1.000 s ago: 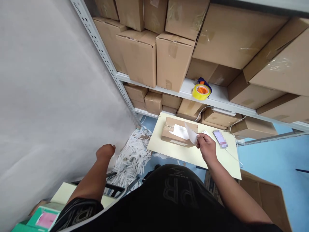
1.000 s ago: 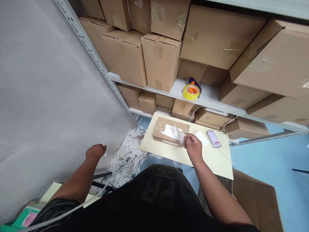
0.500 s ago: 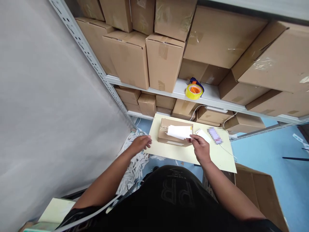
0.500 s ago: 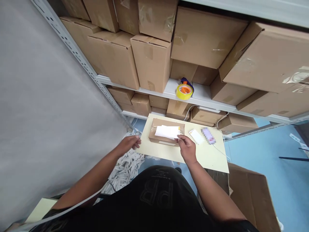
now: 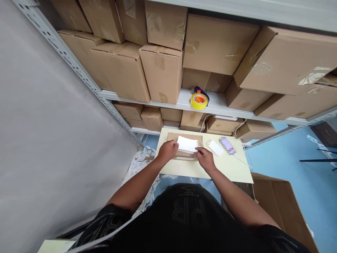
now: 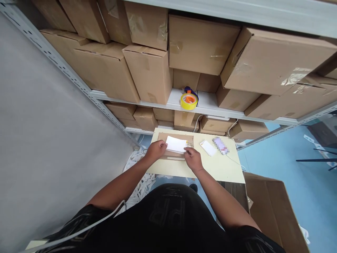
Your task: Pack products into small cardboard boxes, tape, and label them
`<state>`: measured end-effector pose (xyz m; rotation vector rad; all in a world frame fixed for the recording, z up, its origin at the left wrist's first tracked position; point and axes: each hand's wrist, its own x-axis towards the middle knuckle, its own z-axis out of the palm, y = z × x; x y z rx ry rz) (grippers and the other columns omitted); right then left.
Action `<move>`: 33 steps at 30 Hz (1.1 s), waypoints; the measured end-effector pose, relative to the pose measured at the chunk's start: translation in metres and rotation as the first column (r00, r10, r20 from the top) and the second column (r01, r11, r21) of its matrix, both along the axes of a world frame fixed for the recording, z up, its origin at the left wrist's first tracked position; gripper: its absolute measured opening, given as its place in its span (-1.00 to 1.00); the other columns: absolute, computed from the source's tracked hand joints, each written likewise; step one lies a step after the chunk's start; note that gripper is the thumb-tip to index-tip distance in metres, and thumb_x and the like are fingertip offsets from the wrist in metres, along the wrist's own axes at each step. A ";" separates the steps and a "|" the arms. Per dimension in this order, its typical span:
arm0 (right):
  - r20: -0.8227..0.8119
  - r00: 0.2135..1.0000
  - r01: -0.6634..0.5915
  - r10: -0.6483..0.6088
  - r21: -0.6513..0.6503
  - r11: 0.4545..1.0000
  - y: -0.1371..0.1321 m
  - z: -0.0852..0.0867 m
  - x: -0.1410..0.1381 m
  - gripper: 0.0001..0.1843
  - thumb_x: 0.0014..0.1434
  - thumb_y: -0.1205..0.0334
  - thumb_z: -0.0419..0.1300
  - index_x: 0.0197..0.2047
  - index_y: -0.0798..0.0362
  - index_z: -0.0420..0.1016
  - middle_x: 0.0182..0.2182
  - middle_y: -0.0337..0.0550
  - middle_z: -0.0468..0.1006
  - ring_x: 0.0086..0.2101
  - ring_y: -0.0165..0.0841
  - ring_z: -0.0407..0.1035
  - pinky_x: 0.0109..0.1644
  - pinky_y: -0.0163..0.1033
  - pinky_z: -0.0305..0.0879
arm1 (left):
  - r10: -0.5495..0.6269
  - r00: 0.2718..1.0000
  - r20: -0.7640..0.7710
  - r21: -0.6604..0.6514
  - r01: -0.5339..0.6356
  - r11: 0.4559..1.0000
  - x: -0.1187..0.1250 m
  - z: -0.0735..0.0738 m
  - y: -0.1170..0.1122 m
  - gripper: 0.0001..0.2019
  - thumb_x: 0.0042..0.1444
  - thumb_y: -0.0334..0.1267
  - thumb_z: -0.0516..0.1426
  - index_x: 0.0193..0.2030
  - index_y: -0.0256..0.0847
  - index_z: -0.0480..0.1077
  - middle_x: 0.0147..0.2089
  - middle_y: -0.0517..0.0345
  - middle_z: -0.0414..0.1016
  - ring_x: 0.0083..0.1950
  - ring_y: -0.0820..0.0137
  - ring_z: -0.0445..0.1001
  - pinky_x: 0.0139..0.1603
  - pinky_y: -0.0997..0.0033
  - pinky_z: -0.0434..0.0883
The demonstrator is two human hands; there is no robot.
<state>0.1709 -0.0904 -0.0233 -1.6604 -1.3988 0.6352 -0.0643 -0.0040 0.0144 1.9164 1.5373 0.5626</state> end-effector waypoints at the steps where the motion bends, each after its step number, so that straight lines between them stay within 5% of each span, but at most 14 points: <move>1: 0.077 0.997 -0.032 0.032 -0.003 0.999 0.005 -0.005 0.001 -0.67 0.18 0.19 0.14 -0.07 -0.03 0.67 -0.08 -0.09 0.68 -0.09 -0.18 0.55 0.11 -0.03 0.46 | -0.011 0.996 -0.089 0.035 0.015 0.999 0.002 -0.004 0.004 -0.71 0.29 -0.09 0.07 -0.33 -0.15 0.53 -0.30 0.08 0.59 -0.23 0.26 0.52 -0.23 0.33 0.32; 6: 0.488 0.847 -0.185 0.209 -0.096 0.978 0.023 -0.017 -0.003 -0.71 0.19 0.34 0.12 -0.13 0.05 0.65 -0.11 0.03 0.61 -0.03 -0.12 0.43 0.15 -0.06 0.36 | -0.070 0.916 -0.395 0.098 0.118 0.988 0.011 -0.026 0.015 -0.72 0.32 -0.17 0.05 -0.21 -0.23 0.57 -0.13 -0.16 0.59 0.02 0.07 0.48 0.02 0.17 0.32; 11: 0.656 0.717 -0.167 0.234 -0.164 0.972 0.027 -0.021 -0.006 -0.75 0.22 0.27 0.14 -0.13 0.07 0.63 -0.18 0.04 0.47 -0.09 -0.09 0.31 0.04 -0.06 0.29 | -0.040 0.896 -0.443 0.126 0.106 0.986 0.012 -0.038 0.018 -0.72 0.29 -0.10 0.11 -0.12 -0.25 0.54 -0.04 -0.23 0.52 0.14 -0.04 0.39 0.15 0.01 0.28; 15: 0.542 0.833 -0.073 0.111 -0.092 0.993 0.022 -0.028 0.007 -0.66 0.25 0.18 0.12 0.01 0.04 0.60 -0.11 0.02 0.46 -0.05 -0.11 0.31 0.11 -0.05 0.29 | 0.196 0.934 -0.297 0.167 -0.151 0.974 -0.001 -0.044 0.020 -0.52 0.14 0.02 0.25 0.10 -0.22 0.44 0.19 -0.24 0.41 0.29 -0.08 0.30 0.26 -0.03 0.27; 18: 0.364 0.922 0.174 -0.133 -0.081 0.981 0.015 -0.037 0.022 -0.53 0.26 0.03 0.11 0.11 0.11 0.53 0.02 0.11 0.47 0.02 -0.07 0.35 0.14 -0.02 0.31 | 0.258 0.962 -0.089 -0.029 -0.262 0.965 -0.017 -0.050 0.012 -0.43 0.22 0.02 0.18 0.28 -0.23 0.31 0.30 -0.23 0.37 0.33 0.00 0.34 0.29 0.07 0.31; 20: 0.175 0.962 0.246 -0.211 -0.214 0.945 0.010 -0.042 0.028 -0.46 0.26 -0.11 0.11 0.13 0.09 0.51 0.04 0.11 0.52 -0.02 -0.09 0.43 0.06 -0.05 0.38 | 0.210 0.976 0.057 -0.243 -0.190 0.951 -0.025 -0.054 0.003 -0.47 0.30 0.06 0.08 0.30 -0.17 0.29 0.24 -0.16 0.47 0.25 0.06 0.46 0.22 0.12 0.38; 22: -0.021 0.978 0.189 -0.208 -0.340 0.921 0.007 -0.044 0.030 -0.43 0.27 -0.22 0.08 0.08 0.03 0.54 -0.02 0.02 0.61 -0.09 -0.13 0.50 -0.01 -0.08 0.43 | 0.175 0.971 0.165 -0.341 -0.110 0.933 -0.029 -0.055 -0.008 -0.49 0.34 0.12 0.02 0.29 -0.11 0.30 0.19 -0.10 0.54 0.19 0.07 0.52 0.18 0.12 0.41; 27: -0.156 0.953 0.203 -0.258 -0.302 0.931 0.003 -0.030 0.023 -0.41 0.26 -0.31 0.07 0.04 -0.04 0.58 -0.06 -0.07 0.68 -0.09 -0.14 0.54 0.02 -0.05 0.45 | 0.191 0.944 0.268 -0.277 -0.115 0.954 -0.024 -0.043 -0.027 -0.49 0.35 0.12 0.01 0.31 -0.10 0.29 0.25 -0.09 0.50 0.27 0.08 0.47 0.26 0.10 0.36; 33: -0.186 0.928 0.298 -0.323 -0.149 0.943 -0.010 0.014 0.035 -0.43 0.29 -0.29 0.07 0.04 -0.04 0.59 0.00 -0.07 0.66 0.00 -0.10 0.52 0.10 -0.05 0.43 | 0.116 0.925 0.362 -0.184 -0.051 0.982 -0.009 -0.003 -0.022 -0.44 0.32 0.05 0.08 0.39 -0.08 0.23 0.33 -0.04 0.44 0.38 0.08 0.36 0.35 0.11 0.30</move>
